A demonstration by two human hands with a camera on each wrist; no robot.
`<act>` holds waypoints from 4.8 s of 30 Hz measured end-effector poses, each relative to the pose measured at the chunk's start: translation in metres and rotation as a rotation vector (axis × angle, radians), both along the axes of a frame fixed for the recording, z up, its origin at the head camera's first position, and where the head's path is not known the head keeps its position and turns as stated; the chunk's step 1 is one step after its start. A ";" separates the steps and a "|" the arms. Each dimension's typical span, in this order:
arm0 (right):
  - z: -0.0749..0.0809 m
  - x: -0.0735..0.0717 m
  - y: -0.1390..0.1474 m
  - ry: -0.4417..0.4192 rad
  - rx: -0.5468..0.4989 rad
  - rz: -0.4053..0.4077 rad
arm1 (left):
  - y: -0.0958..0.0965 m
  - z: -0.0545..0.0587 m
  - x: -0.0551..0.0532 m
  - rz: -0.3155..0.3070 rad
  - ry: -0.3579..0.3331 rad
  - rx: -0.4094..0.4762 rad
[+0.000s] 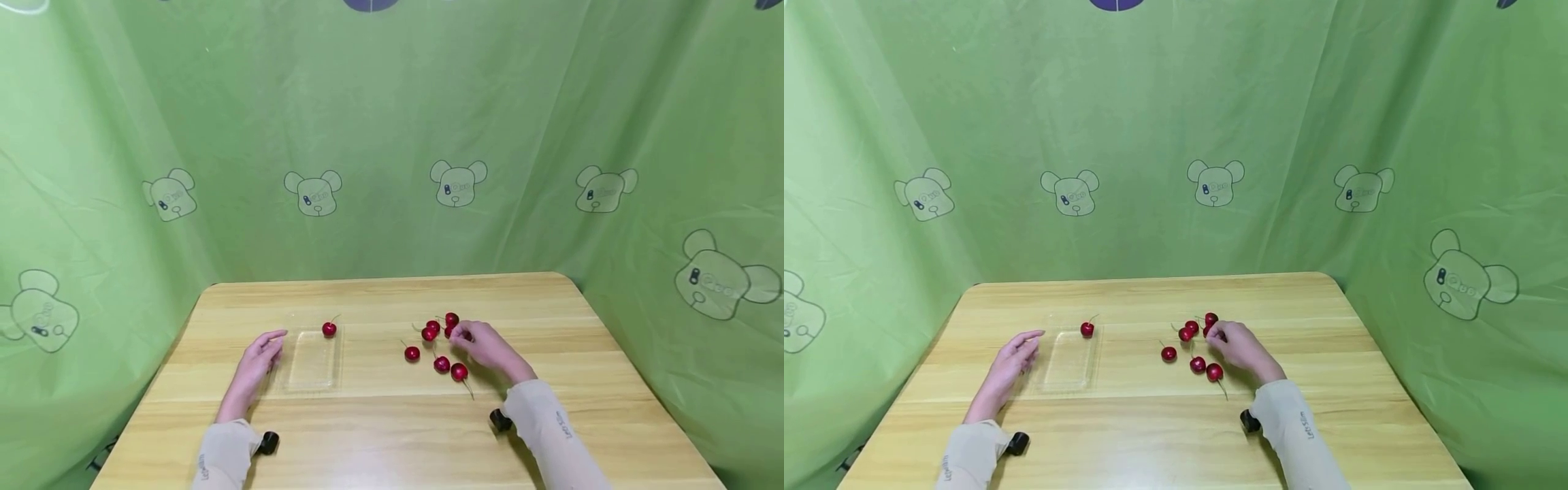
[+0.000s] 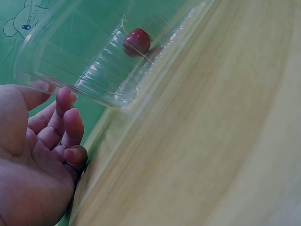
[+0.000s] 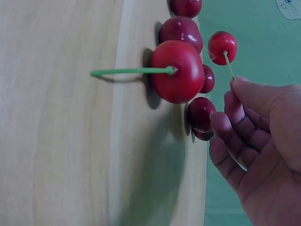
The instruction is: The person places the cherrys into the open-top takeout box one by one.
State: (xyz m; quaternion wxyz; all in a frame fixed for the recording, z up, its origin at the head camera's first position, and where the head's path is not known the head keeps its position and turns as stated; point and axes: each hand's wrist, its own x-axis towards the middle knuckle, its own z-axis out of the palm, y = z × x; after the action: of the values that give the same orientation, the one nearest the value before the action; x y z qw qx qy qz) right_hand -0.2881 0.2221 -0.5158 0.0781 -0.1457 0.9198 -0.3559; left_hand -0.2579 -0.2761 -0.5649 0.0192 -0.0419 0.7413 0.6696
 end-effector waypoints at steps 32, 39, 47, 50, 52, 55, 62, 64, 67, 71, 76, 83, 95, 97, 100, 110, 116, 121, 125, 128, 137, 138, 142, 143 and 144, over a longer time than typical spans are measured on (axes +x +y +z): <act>0.015 -0.003 -0.014 0.091 -0.011 0.011 | 0.002 0.001 -0.003 0.023 -0.030 0.000; 0.018 -0.005 -0.021 0.110 -0.026 0.015 | 0.002 0.001 -0.003 0.022 -0.030 0.002; 0.022 -0.005 -0.030 0.079 -0.048 -0.001 | 0.001 0.000 -0.002 0.019 0.003 -0.015; 0.023 -0.005 -0.033 0.076 -0.046 0.003 | 0.002 -0.001 -0.002 0.020 0.012 -0.012; 0.023 -0.005 -0.036 0.071 -0.052 0.002 | 0.002 -0.001 -0.002 0.016 0.014 -0.013; 0.024 -0.007 -0.040 0.072 -0.058 0.010 | 0.002 0.000 -0.002 0.015 0.014 -0.012; 0.025 -0.010 -0.054 0.075 -0.076 0.019 | 0.001 -0.002 -0.003 0.018 -0.003 -0.019; 0.025 -0.011 -0.059 0.069 -0.080 0.021 | 0.002 -0.002 -0.002 0.018 -0.009 -0.026; 0.026 -0.012 -0.067 0.058 -0.086 0.019 | 0.002 -0.001 -0.002 0.013 -0.013 -0.033; 0.029 -0.014 -0.077 0.063 -0.083 0.021 | 0.002 -0.001 -0.002 0.013 -0.008 -0.026; 0.031 -0.017 -0.090 0.089 -0.058 0.037 | 0.003 -0.002 -0.001 0.012 -0.001 -0.014; 0.035 -0.020 -0.107 0.100 -0.045 0.068 | 0.003 -0.005 -0.001 0.012 0.003 -0.010; 0.045 -0.028 -0.136 0.107 -0.036 0.108 | 0.002 0.002 -0.001 0.002 0.007 -0.031; 0.046 -0.029 -0.141 0.110 -0.033 0.107 | 0.001 0.002 -0.001 0.000 0.008 -0.035; 0.044 -0.030 -0.146 0.111 -0.037 0.107 | 0.001 0.000 -0.001 0.004 0.006 -0.038; 0.044 -0.032 -0.165 0.085 -0.055 0.109 | 0.001 -0.003 -0.004 0.011 0.010 -0.035; 0.044 -0.033 -0.177 0.065 -0.045 0.119 | 0.001 -0.003 -0.002 0.011 0.013 -0.035; 0.044 -0.033 -0.185 0.073 -0.028 0.117 | 0.001 -0.001 -0.002 0.014 0.006 -0.029; 0.043 -0.033 -0.190 0.078 -0.024 0.120 | 0.001 -0.001 -0.003 0.015 0.008 -0.024; 0.041 -0.034 -0.194 0.084 -0.019 0.125 | 0.001 -0.001 -0.003 0.010 0.007 -0.020; 0.038 -0.033 -0.206 0.123 0.054 0.132 | 0.000 -0.002 -0.004 0.000 0.007 -0.025; 0.038 -0.033 -0.208 0.127 0.061 0.133 | 0.000 -0.002 -0.004 0.002 0.008 -0.026; 0.038 -0.034 -0.213 0.160 0.092 0.140 | -0.001 -0.002 -0.006 0.004 0.019 -0.021; 0.037 -0.034 -0.214 0.169 0.100 0.141 | -0.001 -0.001 -0.006 0.006 0.021 -0.014; 0.037 -0.034 -0.215 0.173 0.106 0.141 | 0.000 -0.001 -0.006 0.007 0.024 -0.011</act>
State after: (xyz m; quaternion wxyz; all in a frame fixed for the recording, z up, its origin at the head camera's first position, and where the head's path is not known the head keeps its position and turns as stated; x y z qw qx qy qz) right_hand -0.3224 0.0067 -0.4790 0.0308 -0.2361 0.9281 -0.2863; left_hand -0.2641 -0.2765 -0.5662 0.0077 -0.0367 0.7448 0.6662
